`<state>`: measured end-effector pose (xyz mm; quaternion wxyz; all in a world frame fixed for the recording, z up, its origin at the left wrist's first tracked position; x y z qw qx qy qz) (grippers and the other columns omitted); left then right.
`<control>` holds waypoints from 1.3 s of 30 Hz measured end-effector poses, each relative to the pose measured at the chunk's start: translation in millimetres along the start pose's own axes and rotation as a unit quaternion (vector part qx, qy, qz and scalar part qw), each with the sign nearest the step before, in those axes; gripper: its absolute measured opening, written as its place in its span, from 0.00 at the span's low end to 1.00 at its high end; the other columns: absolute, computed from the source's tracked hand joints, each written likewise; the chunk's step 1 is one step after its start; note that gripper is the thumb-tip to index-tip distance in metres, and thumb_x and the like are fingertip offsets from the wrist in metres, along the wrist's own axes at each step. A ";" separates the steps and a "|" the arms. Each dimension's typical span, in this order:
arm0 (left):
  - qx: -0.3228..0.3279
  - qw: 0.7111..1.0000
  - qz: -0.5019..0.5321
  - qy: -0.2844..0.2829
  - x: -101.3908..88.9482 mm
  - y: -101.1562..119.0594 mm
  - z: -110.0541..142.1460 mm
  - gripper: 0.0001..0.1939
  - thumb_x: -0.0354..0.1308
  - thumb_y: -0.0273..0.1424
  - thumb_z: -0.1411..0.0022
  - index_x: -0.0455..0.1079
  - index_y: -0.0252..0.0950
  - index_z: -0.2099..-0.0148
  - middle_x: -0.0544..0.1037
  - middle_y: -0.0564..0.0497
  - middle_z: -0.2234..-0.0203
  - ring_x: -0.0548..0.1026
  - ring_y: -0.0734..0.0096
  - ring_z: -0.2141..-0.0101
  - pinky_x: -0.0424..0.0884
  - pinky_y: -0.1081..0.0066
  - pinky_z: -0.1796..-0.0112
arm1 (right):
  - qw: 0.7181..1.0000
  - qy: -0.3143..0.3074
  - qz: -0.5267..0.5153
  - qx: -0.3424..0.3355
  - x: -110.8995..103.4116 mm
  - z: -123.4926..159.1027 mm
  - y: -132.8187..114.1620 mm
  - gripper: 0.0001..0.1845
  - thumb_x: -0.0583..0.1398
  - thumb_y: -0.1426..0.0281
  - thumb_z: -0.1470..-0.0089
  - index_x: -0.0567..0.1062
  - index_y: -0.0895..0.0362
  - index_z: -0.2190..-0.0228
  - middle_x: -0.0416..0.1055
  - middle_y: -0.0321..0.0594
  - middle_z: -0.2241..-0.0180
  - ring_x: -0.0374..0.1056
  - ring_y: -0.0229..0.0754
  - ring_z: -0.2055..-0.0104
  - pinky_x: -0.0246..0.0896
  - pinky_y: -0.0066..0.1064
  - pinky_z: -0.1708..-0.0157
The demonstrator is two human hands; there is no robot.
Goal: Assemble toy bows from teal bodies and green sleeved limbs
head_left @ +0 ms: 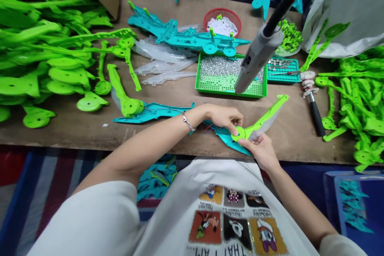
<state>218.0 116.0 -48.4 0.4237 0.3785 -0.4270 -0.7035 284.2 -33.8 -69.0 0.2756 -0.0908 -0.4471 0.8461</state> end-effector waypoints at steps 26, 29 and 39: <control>-0.059 0.998 0.000 -0.020 -0.4 -10.8 22.6 0.25 0.72 0.46 0.49 0.71 0.34 0.59 0.79 0.51 0.70 0.74 0.69 0.69 0.68 0.72 0.68 | 0.989 0.021 -0.048 -0.137 -46.8 -69.0 -94.0 0.23 0.76 0.60 0.59 0.80 0.55 0.61 0.81 0.38 0.69 0.78 0.41 0.67 0.73 0.32 0.66; -0.058 0.998 -0.019 -0.027 0.4 -3.7 21.3 0.26 0.71 0.46 0.48 0.70 0.34 0.56 0.79 0.51 0.68 0.73 0.69 0.67 0.68 0.73 0.67 | 0.988 0.020 -0.047 -0.146 -44.6 -68.3 -93.8 0.23 0.76 0.60 0.58 0.80 0.55 0.61 0.81 0.38 0.68 0.78 0.40 0.67 0.73 0.31 0.66; -0.041 0.992 0.030 0.112 0.1 15.0 -23.5 0.24 0.52 0.52 0.34 0.63 0.35 0.69 0.63 0.54 0.75 0.59 0.74 0.73 0.55 0.71 0.72 | 0.995 -0.004 -0.060 -0.081 -33.9 -75.6 -93.7 0.24 0.76 0.55 0.58 0.80 0.55 0.63 0.81 0.41 0.66 0.79 0.43 0.65 0.77 0.35 0.62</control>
Point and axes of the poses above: each hand's wrist, its own z-axis away from the middle knuckle, its own x-axis out of the palm, y = z × x, the point moved 7 cm from there along -z, towards the middle knuckle
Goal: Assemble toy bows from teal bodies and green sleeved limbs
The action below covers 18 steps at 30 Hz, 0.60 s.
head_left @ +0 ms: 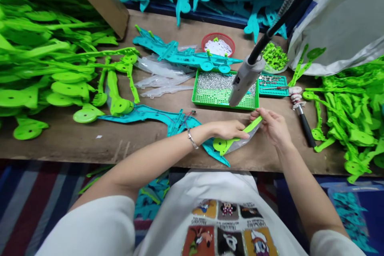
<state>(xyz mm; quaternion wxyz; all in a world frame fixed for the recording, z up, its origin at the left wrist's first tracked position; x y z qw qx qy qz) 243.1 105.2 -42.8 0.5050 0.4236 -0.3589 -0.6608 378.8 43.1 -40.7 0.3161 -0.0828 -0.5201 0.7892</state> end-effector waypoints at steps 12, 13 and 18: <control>-0.031 0.998 -0.052 0.022 -11.3 0.0 10.3 0.25 0.54 0.50 0.32 0.64 0.35 0.72 0.63 0.54 0.78 0.59 0.74 0.77 0.51 0.68 0.74 | 1.000 0.012 0.013 -0.004 -5.7 -16.6 13.5 0.24 0.76 0.53 0.58 0.80 0.57 0.66 0.82 0.42 0.68 0.80 0.44 0.65 0.80 0.34 0.64; -0.024 0.995 -0.085 0.047 -13.8 4.0 15.9 0.24 0.54 0.49 0.31 0.66 0.34 0.70 0.66 0.54 0.77 0.62 0.73 0.76 0.53 0.69 0.73 | 0.999 0.018 0.027 0.003 -7.0 -17.7 15.0 0.25 0.75 0.52 0.58 0.80 0.57 0.65 0.82 0.42 0.68 0.79 0.43 0.67 0.80 0.32 0.67; 0.014 0.918 -0.268 0.291 -2.7 25.1 75.7 0.15 0.55 0.39 0.28 0.70 0.33 0.48 0.77 0.44 0.57 0.74 0.60 0.56 0.69 0.65 0.56 | 0.981 0.050 0.189 0.007 -24.4 -22.9 18.9 0.25 0.72 0.50 0.55 0.81 0.59 0.64 0.78 0.39 0.74 0.72 0.37 0.78 0.70 0.26 0.82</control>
Point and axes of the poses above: each hand's wrist, its own z-axis away from the middle knuckle, its own x-axis out of the palm, y = z × x, the point moved 7 cm from there along -z, towards the middle knuckle
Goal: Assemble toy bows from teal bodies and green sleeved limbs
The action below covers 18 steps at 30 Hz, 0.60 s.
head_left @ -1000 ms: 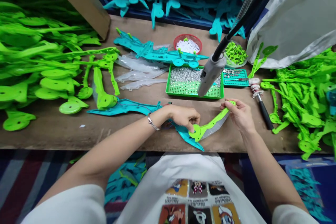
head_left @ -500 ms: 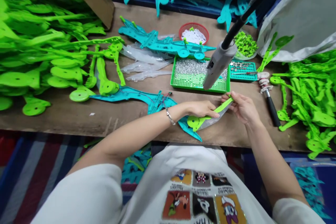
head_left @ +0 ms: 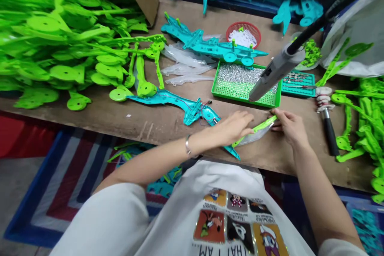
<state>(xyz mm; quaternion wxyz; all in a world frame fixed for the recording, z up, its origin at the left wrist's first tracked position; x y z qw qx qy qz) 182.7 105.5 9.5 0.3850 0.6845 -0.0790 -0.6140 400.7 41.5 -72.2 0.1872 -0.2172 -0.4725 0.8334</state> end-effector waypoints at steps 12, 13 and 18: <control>0.057 0.977 -0.150 0.137 56.1 8.4 80.2 0.31 0.53 0.48 0.28 0.64 0.34 0.33 0.65 0.40 0.32 0.64 0.51 0.35 0.56 0.49 0.35 | 0.899 -0.008 0.159 -0.409 58.4 42.0 -112.4 0.37 0.71 0.63 0.54 0.67 0.49 0.44 0.69 0.45 0.46 0.72 0.46 0.51 0.74 0.42 0.54; 0.063 0.976 -0.157 0.133 58.6 8.3 80.6 0.35 0.52 0.51 0.29 0.62 0.33 0.31 0.63 0.39 0.31 0.63 0.49 0.35 0.55 0.48 0.35 | 0.908 -0.043 0.119 -0.400 72.1 42.2 -117.6 0.38 0.72 0.64 0.55 0.66 0.48 0.44 0.69 0.43 0.46 0.73 0.46 0.50 0.75 0.41 0.54; 0.061 0.970 -0.199 0.122 72.1 8.6 85.1 0.45 0.51 0.60 0.33 0.57 0.31 0.28 0.59 0.40 0.29 0.57 0.44 0.32 0.47 0.43 0.33 | 0.932 -0.088 0.018 -0.352 92.9 34.3 -142.8 0.26 0.71 0.69 0.54 0.71 0.51 0.53 0.77 0.37 0.59 0.76 0.43 0.60 0.76 0.38 0.61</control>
Point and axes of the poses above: each hand's wrist, its own z-axis away from the middle knuckle, its own x-axis out of the palm, y = z × x, the point moved 7 cm from there along -z, towards the middle knuckle
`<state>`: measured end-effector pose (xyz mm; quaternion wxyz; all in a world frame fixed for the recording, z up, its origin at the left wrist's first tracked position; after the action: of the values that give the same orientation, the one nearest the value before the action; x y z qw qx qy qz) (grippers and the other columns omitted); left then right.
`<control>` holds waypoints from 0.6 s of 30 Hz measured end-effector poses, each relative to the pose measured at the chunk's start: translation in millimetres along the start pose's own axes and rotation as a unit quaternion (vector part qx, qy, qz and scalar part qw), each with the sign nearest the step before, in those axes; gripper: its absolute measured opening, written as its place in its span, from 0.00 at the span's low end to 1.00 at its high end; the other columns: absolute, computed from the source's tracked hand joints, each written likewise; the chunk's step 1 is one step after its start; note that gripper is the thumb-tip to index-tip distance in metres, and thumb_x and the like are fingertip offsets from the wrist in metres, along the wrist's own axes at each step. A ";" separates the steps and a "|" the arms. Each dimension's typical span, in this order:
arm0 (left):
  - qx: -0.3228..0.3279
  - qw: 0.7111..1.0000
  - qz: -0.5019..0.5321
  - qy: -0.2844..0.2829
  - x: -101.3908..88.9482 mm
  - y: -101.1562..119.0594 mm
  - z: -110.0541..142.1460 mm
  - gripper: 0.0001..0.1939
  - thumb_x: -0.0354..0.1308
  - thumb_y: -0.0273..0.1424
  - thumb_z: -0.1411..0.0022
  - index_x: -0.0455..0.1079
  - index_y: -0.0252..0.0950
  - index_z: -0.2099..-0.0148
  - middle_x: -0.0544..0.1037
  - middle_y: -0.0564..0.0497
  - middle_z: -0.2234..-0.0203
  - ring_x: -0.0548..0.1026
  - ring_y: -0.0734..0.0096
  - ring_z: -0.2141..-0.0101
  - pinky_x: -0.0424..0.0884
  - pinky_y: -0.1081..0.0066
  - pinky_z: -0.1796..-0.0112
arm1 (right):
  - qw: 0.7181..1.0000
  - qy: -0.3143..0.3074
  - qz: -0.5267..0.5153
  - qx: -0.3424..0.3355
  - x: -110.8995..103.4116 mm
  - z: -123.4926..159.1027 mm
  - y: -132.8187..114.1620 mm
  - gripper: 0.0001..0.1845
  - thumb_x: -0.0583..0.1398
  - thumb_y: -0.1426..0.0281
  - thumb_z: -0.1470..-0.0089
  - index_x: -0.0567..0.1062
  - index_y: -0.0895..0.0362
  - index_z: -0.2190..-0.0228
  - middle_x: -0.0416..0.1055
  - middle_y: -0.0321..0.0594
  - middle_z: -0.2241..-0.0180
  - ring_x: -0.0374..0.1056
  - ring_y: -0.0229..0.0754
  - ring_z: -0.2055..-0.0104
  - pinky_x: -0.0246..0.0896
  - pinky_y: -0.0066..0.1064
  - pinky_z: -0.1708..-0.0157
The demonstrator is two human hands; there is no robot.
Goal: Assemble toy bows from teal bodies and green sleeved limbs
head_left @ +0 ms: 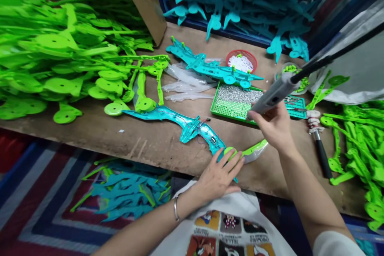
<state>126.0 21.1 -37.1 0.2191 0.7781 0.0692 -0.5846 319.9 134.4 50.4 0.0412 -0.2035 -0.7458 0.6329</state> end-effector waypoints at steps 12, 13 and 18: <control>-0.027 0.998 0.001 0.064 4.9 0.5 1.5 0.34 0.54 0.50 0.29 0.64 0.31 0.31 0.65 0.39 0.32 0.60 0.50 0.32 0.56 0.48 0.36 | 0.981 0.158 -0.076 -0.081 -11.5 -37.0 27.0 0.16 0.69 0.60 0.50 0.75 0.54 0.63 0.71 0.29 0.81 0.70 0.40 0.79 0.69 0.34 0.73; -0.029 0.997 0.007 0.069 4.0 0.1 1.3 0.33 0.53 0.49 0.29 0.65 0.31 0.32 0.65 0.40 0.32 0.61 0.50 0.32 0.57 0.48 0.36 | 0.980 0.157 -0.087 -0.087 -9.0 -36.3 31.3 0.15 0.69 0.60 0.49 0.75 0.53 0.63 0.70 0.28 0.81 0.70 0.40 0.79 0.68 0.34 0.73; -0.035 0.995 0.015 0.090 1.6 -0.2 0.3 0.31 0.54 0.48 0.29 0.67 0.31 0.35 0.69 0.39 0.34 0.63 0.51 0.34 0.58 0.49 0.36 | 0.981 0.157 -0.075 -0.086 -3.9 -35.5 42.1 0.14 0.67 0.60 0.48 0.74 0.53 0.62 0.69 0.28 0.80 0.69 0.39 0.78 0.68 0.34 0.72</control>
<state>126.2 20.9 -38.8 0.2473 0.8205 0.0973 -0.5062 345.4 170.8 17.7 0.1874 -0.2466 -0.7951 0.5215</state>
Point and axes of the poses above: each hand's wrist, its own z-axis away from the middle knuckle, its own x-axis out of the palm, y = z × x, the point moved 7 cm from there along -z, towards the middle knuckle
